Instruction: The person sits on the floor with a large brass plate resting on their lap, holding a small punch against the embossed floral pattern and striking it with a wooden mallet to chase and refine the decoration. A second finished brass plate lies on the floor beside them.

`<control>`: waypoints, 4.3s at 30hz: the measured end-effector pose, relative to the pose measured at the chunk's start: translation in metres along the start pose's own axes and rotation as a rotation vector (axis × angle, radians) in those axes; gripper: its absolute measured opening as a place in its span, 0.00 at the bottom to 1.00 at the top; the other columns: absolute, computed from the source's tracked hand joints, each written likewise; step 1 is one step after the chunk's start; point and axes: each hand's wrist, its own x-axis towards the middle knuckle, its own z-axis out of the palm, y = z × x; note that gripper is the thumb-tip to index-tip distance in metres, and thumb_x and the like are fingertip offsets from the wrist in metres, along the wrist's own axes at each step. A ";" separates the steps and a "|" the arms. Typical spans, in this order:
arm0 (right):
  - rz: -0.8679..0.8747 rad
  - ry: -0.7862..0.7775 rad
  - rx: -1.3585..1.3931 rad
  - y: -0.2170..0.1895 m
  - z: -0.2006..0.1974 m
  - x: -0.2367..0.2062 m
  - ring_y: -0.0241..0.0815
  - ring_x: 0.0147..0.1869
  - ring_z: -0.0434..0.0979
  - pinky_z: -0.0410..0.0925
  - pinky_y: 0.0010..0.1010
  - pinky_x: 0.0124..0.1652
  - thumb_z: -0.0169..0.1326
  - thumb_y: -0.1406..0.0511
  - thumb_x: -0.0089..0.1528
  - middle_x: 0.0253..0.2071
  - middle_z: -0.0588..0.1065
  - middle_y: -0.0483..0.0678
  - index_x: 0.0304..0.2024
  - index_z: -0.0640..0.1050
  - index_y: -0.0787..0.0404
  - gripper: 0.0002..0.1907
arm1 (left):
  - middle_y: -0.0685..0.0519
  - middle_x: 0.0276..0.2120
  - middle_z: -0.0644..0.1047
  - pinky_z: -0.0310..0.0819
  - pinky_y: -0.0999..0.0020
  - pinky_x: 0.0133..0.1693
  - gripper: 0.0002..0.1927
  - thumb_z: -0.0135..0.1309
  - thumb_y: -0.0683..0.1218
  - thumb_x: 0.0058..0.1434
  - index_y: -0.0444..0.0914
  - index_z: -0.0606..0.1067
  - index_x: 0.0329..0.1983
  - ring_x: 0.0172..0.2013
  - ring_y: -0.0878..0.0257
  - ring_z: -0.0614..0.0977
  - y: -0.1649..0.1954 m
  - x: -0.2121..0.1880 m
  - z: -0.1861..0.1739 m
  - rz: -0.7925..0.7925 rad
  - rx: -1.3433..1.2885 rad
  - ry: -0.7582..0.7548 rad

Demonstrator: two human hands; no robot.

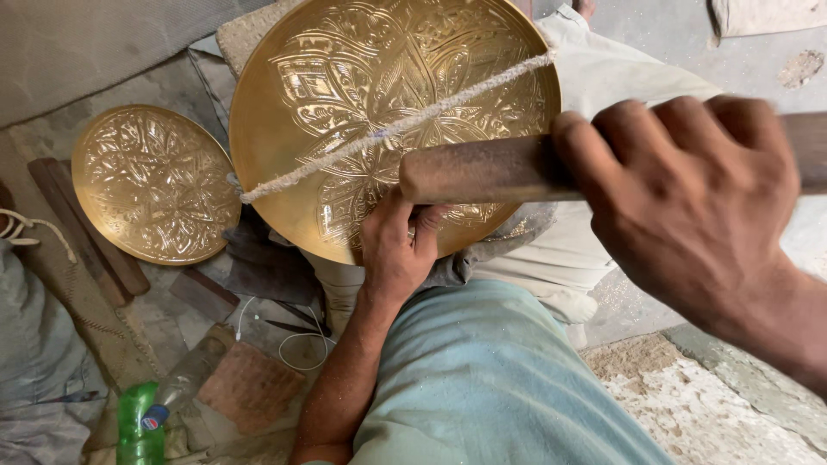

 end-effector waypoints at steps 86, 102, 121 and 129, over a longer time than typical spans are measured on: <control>0.144 0.070 0.228 -0.011 0.014 0.026 0.51 0.35 0.76 0.62 0.44 0.36 0.60 0.67 0.61 0.33 0.75 0.48 0.45 0.77 0.54 0.10 | 0.48 0.34 0.76 0.73 0.55 0.37 0.13 0.62 0.44 0.67 0.37 0.72 0.49 0.34 0.51 0.81 -0.002 0.020 -0.002 0.049 0.083 0.170; 0.440 -0.071 0.795 0.041 0.052 -0.054 0.47 0.33 0.81 0.74 0.37 0.34 0.68 0.55 0.58 0.34 0.79 0.54 0.54 0.72 0.65 0.31 | 0.49 0.35 0.82 0.81 0.62 0.35 0.14 0.62 0.45 0.64 0.37 0.73 0.50 0.36 0.57 0.88 0.012 0.028 0.029 -0.024 -0.205 -0.113; 0.544 -0.225 0.737 0.048 0.048 -0.052 0.44 0.34 0.79 0.71 0.37 0.30 0.56 0.71 0.58 0.39 0.79 0.52 0.58 0.74 0.60 0.24 | 0.44 0.37 0.81 0.76 0.54 0.38 0.18 0.64 0.41 0.60 0.36 0.72 0.50 0.38 0.47 0.85 0.021 0.050 0.021 0.053 -0.175 -0.384; 0.358 -0.237 0.432 0.036 0.047 -0.052 0.44 0.34 0.78 0.70 0.34 0.32 0.51 0.72 0.64 0.42 0.80 0.51 0.58 0.77 0.59 0.19 | 0.45 0.39 0.81 0.78 0.56 0.40 0.15 0.62 0.41 0.63 0.35 0.73 0.51 0.38 0.50 0.86 0.022 0.047 0.019 0.027 -0.188 -0.419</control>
